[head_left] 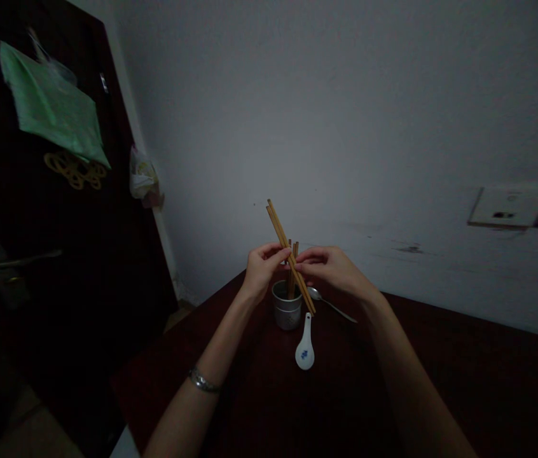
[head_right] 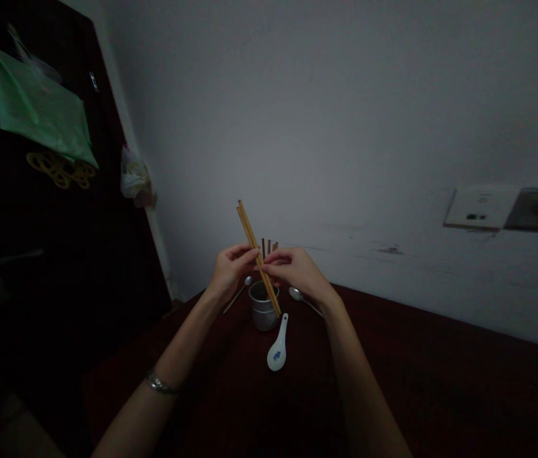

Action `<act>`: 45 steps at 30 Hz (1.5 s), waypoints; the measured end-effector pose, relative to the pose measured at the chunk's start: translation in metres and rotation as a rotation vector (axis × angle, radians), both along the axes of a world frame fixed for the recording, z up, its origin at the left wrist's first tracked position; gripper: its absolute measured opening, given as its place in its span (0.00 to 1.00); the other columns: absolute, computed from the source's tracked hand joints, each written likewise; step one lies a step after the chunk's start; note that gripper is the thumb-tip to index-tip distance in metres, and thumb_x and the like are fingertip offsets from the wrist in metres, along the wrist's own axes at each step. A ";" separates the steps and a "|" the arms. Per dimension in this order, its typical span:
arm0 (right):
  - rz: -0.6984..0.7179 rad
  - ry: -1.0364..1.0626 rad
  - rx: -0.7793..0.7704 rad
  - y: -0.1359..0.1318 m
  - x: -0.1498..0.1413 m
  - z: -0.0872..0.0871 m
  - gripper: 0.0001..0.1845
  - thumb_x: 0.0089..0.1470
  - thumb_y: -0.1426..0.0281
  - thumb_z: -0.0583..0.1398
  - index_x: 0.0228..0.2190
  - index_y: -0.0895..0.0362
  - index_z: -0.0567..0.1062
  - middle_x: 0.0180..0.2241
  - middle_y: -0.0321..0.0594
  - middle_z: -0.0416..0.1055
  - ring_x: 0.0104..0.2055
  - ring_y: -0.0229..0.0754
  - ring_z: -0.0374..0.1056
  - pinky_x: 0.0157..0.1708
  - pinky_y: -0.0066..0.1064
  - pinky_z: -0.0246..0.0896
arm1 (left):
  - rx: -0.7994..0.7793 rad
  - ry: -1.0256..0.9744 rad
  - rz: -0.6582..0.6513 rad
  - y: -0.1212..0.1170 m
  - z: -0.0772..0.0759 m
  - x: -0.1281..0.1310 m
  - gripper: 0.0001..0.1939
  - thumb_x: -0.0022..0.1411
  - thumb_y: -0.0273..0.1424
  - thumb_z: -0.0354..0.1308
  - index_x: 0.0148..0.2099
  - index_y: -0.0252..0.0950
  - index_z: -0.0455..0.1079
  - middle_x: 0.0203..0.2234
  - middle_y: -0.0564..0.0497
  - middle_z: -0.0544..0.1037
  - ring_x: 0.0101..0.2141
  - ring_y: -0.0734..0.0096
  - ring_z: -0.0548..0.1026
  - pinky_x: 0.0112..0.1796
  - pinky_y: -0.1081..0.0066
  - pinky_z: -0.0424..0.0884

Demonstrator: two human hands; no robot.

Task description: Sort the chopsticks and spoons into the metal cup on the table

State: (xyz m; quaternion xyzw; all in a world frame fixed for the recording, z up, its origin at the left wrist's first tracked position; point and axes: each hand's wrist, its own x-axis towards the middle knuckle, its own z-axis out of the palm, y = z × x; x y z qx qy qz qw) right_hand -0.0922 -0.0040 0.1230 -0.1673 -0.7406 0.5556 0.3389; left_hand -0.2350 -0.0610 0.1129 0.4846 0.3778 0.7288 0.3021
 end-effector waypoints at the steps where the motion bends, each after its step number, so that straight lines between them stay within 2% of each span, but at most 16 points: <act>1: 0.003 0.001 -0.001 -0.001 0.002 0.001 0.11 0.40 0.66 0.63 0.28 0.60 0.74 0.24 0.40 0.72 0.24 0.36 0.67 0.24 0.27 0.62 | 0.001 0.005 -0.002 0.000 0.000 0.001 0.14 0.44 0.34 0.64 0.33 0.31 0.72 0.26 0.51 0.75 0.26 0.75 0.72 0.27 0.74 0.71; 5: -0.004 -0.054 0.049 -0.006 0.012 0.008 0.11 0.39 0.67 0.62 0.28 0.60 0.75 0.25 0.40 0.72 0.25 0.36 0.67 0.24 0.27 0.62 | 0.016 0.021 -0.001 -0.002 0.002 0.003 0.15 0.45 0.35 0.63 0.35 0.30 0.73 0.28 0.48 0.75 0.27 0.73 0.72 0.27 0.72 0.71; 8: -0.050 -0.096 0.079 0.002 0.024 0.010 0.12 0.39 0.67 0.62 0.29 0.60 0.75 0.25 0.41 0.72 0.25 0.36 0.67 0.23 0.27 0.63 | 0.005 0.041 0.077 -0.005 0.007 0.001 0.16 0.46 0.34 0.62 0.37 0.30 0.73 0.30 0.47 0.75 0.28 0.74 0.72 0.27 0.73 0.71; 11: -0.152 -0.098 0.036 0.025 0.041 0.001 0.13 0.38 0.66 0.62 0.29 0.60 0.73 0.25 0.40 0.71 0.26 0.37 0.67 0.22 0.27 0.64 | -0.069 0.153 0.141 -0.013 0.014 -0.005 0.15 0.47 0.33 0.61 0.38 0.30 0.73 0.29 0.46 0.75 0.27 0.74 0.71 0.27 0.75 0.69; 13: -0.240 -0.130 0.001 0.046 0.052 -0.012 0.12 0.38 0.66 0.62 0.28 0.59 0.72 0.24 0.39 0.70 0.25 0.37 0.66 0.22 0.28 0.65 | -0.150 0.277 0.133 -0.021 0.020 -0.011 0.14 0.48 0.33 0.60 0.38 0.31 0.73 0.28 0.47 0.75 0.26 0.75 0.71 0.26 0.75 0.67; 15: -0.316 -0.191 -0.029 0.067 0.062 -0.031 0.10 0.37 0.68 0.62 0.26 0.60 0.72 0.22 0.38 0.69 0.23 0.35 0.65 0.21 0.26 0.64 | -0.236 0.436 0.037 -0.029 0.024 -0.020 0.12 0.48 0.32 0.59 0.36 0.32 0.74 0.28 0.47 0.75 0.26 0.76 0.70 0.27 0.76 0.66; 18: -0.423 -0.293 -0.091 0.094 0.070 -0.065 0.08 0.37 0.70 0.61 0.25 0.60 0.72 0.20 0.37 0.68 0.20 0.33 0.63 0.18 0.24 0.62 | -0.412 0.729 -0.278 -0.035 0.023 -0.036 0.09 0.47 0.31 0.60 0.34 0.34 0.75 0.27 0.49 0.76 0.27 0.76 0.70 0.29 0.75 0.65; 20: -0.470 -0.396 -0.118 0.108 0.071 -0.087 0.07 0.38 0.70 0.61 0.24 0.60 0.71 0.19 0.37 0.68 0.19 0.33 0.63 0.18 0.24 0.61 | -0.548 0.890 -0.491 -0.034 0.017 -0.043 0.10 0.46 0.31 0.61 0.34 0.36 0.75 0.26 0.51 0.76 0.26 0.75 0.70 0.29 0.75 0.65; 22: -0.525 -0.512 -0.069 0.119 0.070 -0.107 0.05 0.38 0.71 0.60 0.22 0.61 0.72 0.17 0.36 0.67 0.18 0.32 0.62 0.18 0.23 0.58 | -0.649 1.010 -0.638 -0.027 0.006 -0.042 0.10 0.45 0.30 0.62 0.34 0.37 0.75 0.25 0.52 0.76 0.26 0.75 0.70 0.27 0.75 0.65; 25: -0.566 -0.647 0.048 0.131 0.068 -0.132 0.06 0.38 0.71 0.60 0.22 0.62 0.73 0.17 0.38 0.69 0.19 0.35 0.64 0.19 0.23 0.56 | -0.741 1.178 -0.743 -0.012 -0.015 -0.025 0.08 0.44 0.28 0.61 0.32 0.37 0.76 0.24 0.53 0.76 0.26 0.74 0.70 0.27 0.75 0.65; 28: -0.619 -0.704 0.109 0.139 0.068 -0.152 0.09 0.37 0.68 0.60 0.25 0.61 0.76 0.21 0.40 0.72 0.24 0.38 0.68 0.21 0.24 0.56 | -0.854 1.351 -0.791 -0.002 -0.038 0.006 0.07 0.45 0.26 0.60 0.31 0.36 0.75 0.21 0.55 0.75 0.23 0.75 0.69 0.25 0.76 0.64; 33: -0.638 -0.745 0.154 0.144 0.071 -0.173 0.10 0.37 0.69 0.59 0.25 0.58 0.77 0.26 0.42 0.74 0.30 0.40 0.70 0.27 0.24 0.58 | -0.878 1.654 -0.750 0.001 -0.062 0.056 0.03 0.45 0.23 0.59 0.27 0.32 0.72 0.17 0.55 0.71 0.19 0.75 0.68 0.21 0.77 0.62; 35: -0.640 -0.742 0.176 0.146 0.071 -0.178 0.10 0.37 0.70 0.59 0.26 0.58 0.78 0.27 0.42 0.75 0.32 0.40 0.70 0.29 0.24 0.58 | -0.942 1.724 -0.756 -0.001 -0.065 0.068 0.01 0.45 0.23 0.60 0.24 0.31 0.70 0.14 0.54 0.68 0.17 0.74 0.67 0.19 0.75 0.62; 39: -0.672 -0.739 0.160 0.149 0.070 -0.184 0.12 0.36 0.70 0.60 0.28 0.57 0.78 0.29 0.42 0.75 0.32 0.40 0.70 0.30 0.25 0.59 | -1.072 1.779 -0.757 -0.005 -0.067 0.081 0.06 0.45 0.25 0.61 0.20 0.30 0.68 0.10 0.52 0.67 0.15 0.70 0.68 0.19 0.72 0.65; 42: -0.673 -0.724 0.151 0.148 0.070 -0.183 0.12 0.35 0.70 0.61 0.27 0.57 0.78 0.27 0.42 0.75 0.31 0.41 0.70 0.30 0.26 0.59 | -1.146 1.818 -0.703 -0.009 -0.070 0.088 0.03 0.45 0.26 0.61 0.24 0.29 0.72 0.14 0.47 0.72 0.18 0.65 0.72 0.22 0.68 0.68; 45: -0.651 -0.704 0.156 0.144 0.070 -0.179 0.11 0.34 0.70 0.60 0.26 0.57 0.77 0.26 0.41 0.74 0.31 0.42 0.70 0.30 0.27 0.59 | -1.015 1.926 -0.537 -0.015 -0.074 0.093 0.13 0.41 0.27 0.64 0.34 0.31 0.75 0.24 0.41 0.77 0.25 0.58 0.75 0.26 0.64 0.70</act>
